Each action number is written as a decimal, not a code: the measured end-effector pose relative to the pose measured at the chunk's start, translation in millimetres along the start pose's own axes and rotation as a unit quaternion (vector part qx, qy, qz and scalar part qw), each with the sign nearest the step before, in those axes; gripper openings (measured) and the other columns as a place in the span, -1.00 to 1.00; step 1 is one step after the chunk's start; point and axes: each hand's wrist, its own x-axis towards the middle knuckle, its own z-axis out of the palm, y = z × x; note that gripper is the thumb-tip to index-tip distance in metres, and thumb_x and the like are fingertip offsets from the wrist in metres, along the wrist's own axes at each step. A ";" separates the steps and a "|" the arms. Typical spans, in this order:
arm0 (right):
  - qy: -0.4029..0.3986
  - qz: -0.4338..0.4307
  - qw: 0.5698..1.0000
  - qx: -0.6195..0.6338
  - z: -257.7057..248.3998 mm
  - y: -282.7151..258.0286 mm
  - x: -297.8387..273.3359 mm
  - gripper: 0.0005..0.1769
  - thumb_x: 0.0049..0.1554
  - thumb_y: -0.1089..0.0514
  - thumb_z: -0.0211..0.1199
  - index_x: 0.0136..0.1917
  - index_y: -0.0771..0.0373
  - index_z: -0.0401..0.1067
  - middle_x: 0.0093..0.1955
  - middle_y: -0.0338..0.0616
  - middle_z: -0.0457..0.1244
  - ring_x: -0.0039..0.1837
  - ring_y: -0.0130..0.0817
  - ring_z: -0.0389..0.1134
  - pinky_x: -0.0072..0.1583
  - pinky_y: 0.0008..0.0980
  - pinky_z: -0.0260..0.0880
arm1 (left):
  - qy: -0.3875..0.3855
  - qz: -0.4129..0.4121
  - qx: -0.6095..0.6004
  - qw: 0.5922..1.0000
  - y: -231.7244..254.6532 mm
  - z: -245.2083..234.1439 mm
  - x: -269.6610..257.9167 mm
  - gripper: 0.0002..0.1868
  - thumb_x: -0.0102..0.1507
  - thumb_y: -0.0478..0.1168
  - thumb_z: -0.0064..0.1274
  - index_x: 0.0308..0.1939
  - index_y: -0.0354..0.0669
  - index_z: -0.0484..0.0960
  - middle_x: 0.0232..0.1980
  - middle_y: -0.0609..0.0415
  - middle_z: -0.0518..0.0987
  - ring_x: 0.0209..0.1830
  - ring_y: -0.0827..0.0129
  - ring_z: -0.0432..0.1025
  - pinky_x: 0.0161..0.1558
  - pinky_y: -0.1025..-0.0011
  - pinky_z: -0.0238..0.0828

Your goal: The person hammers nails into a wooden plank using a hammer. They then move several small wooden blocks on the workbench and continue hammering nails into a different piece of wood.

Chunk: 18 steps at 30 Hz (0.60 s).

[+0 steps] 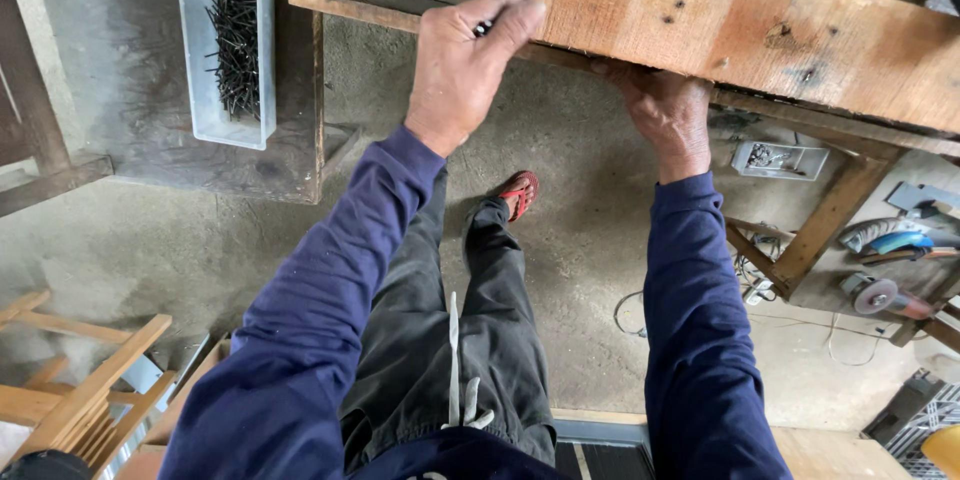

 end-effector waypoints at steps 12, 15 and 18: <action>-0.002 0.033 0.999 -0.005 16.2 18.5 -7.1 -0.59 0.28 -0.06 0.41 0.26 0.23 0.51 0.14 -0.10 0.44 0.14 -0.30 0.49 0.13 -0.33 0.56 | 0.042 0.023 0.202 0.978 32.1 7.3 -6.7 -0.60 0.42 -0.03 0.14 0.18 -0.26 0.66 -0.17 -0.02 0.77 -0.28 0.50 0.66 -0.23 0.53 0.58; -0.014 0.054 0.998 0.030 20.3 29.9 -2.4 -0.51 0.23 -0.06 0.43 0.27 0.28 0.47 0.16 -0.07 0.44 0.17 -0.30 0.48 0.14 -0.34 0.58 | 0.020 -0.085 0.267 0.960 35.0 9.0 -4.1 -0.61 0.36 0.00 0.15 0.15 -0.14 0.72 -0.45 -0.08 0.70 -0.55 0.32 0.52 -0.42 0.39 0.41; -0.029 0.026 0.958 0.283 28.6 37.0 0.4 -0.42 0.43 -0.11 0.19 0.51 0.27 0.17 0.46 -0.04 0.24 0.43 -0.28 0.36 0.32 -0.36 0.44 | 0.031 0.005 0.193 0.981 32.7 6.4 -1.8 -0.61 0.38 0.00 0.18 0.12 -0.23 0.70 -0.24 -0.02 0.76 -0.37 0.48 0.65 -0.32 0.49 0.53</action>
